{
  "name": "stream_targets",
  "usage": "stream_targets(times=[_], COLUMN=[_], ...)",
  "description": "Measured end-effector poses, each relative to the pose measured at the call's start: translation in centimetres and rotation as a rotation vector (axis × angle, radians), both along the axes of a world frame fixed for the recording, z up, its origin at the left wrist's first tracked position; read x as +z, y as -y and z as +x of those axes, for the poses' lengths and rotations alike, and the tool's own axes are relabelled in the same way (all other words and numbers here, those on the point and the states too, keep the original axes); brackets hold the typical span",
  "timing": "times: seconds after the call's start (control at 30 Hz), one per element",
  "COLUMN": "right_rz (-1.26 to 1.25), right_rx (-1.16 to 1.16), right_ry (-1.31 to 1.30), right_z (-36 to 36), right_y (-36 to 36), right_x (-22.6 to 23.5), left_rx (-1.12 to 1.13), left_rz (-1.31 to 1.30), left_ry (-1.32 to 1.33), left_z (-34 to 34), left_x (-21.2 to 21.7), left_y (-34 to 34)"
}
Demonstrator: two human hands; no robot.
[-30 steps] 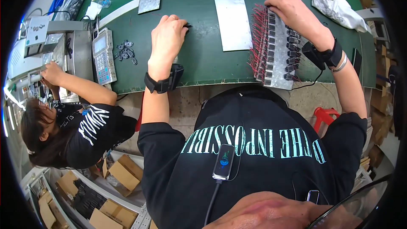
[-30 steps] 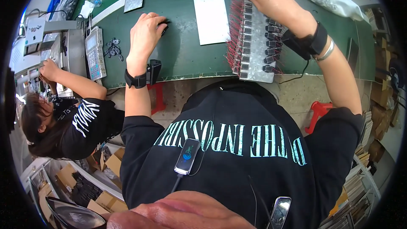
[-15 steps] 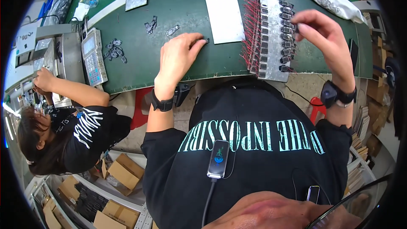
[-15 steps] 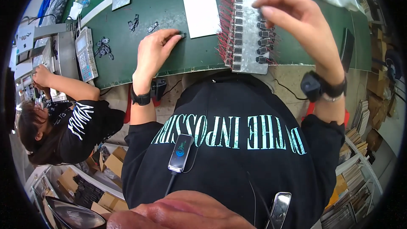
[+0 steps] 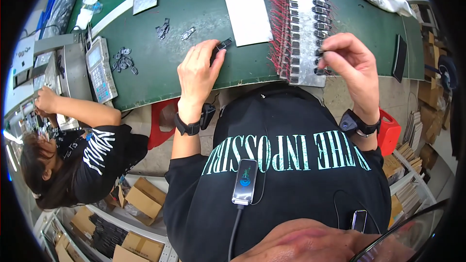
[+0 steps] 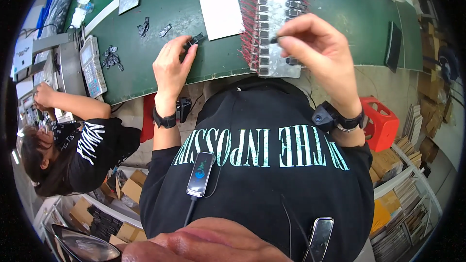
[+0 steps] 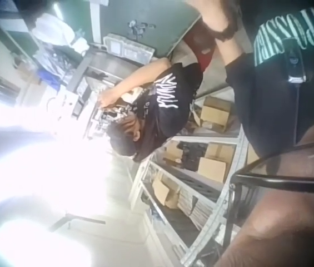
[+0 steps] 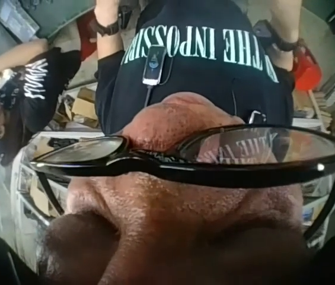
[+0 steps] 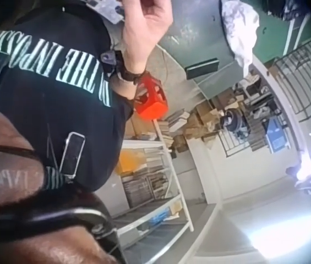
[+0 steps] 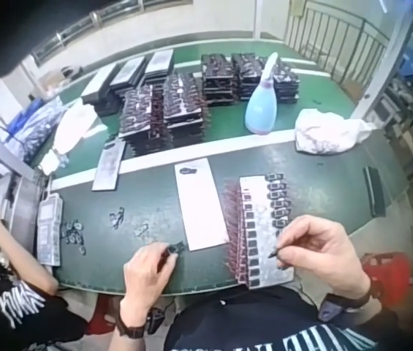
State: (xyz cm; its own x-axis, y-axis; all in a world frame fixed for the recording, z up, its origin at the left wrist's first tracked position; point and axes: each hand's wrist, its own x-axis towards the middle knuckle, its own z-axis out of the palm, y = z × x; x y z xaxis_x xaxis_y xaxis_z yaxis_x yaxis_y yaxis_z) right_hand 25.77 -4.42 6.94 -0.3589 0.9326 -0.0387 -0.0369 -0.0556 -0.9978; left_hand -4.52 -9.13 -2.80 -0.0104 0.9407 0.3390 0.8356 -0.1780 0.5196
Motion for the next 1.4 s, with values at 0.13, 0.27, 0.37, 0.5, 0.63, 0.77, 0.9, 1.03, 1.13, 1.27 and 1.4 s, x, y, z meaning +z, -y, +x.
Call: stream_targets(times=[0.13,0.27,0.37,0.5,0.63,0.77,0.9,1.03,1.13,1.27,1.4], right_rz=[0.005,0.042,0.063,0.044,0.039,0.06,-0.188,-0.207,-0.191,0.048,0.112], right_rx=[0.05,0.025,0.008,0.025,0.06,0.129,0.279,0.356,0.339,0.291,0.159], right_ry=[-0.003,0.083,0.169,0.206,0.153,0.126,-0.041,-0.01,0.026,0.05,0.229], right_z=[-2.4,-4.0,-3.8,-3.2,-2.6,-2.1,-1.5,-1.4,-1.4,-0.9,-0.1], right_y=[-0.1,-0.3,-0.3,-0.4,-0.7,-1.6,-2.6,-2.8,-2.5,-1.7,0.8], right_x=[0.6,-0.6,-1.5,-2.0,-2.7,-3.2,-3.4,-3.2,-3.2,-3.9,-1.9], left_rx=[-0.03,-0.106,-0.156,-0.211,-0.243,-0.257,-0.278,-0.298,-0.315,-0.32,-0.382], left_rz=[-0.076,-0.214,-0.292,-0.344,-0.351,-0.339,-0.358,-0.358,-0.354,-0.18,-0.107], left_ry=[0.397,0.82,0.992,1.064,0.979,0.912,0.884,0.869,0.895,0.577,0.484], left_z=[3.5,7.1,8.0,8.3,8.2,8.0,7.6,7.5,7.9,9.3,10.2], left_x=[2.8,4.2,4.4,4.2,4.3,4.7,4.9,4.9,5.0,5.7,5.9], left_y=[-0.2,-0.6,-0.9,-1.1,-1.1,-1.1,-1.2,-1.2,-1.1,-0.8,-0.6])
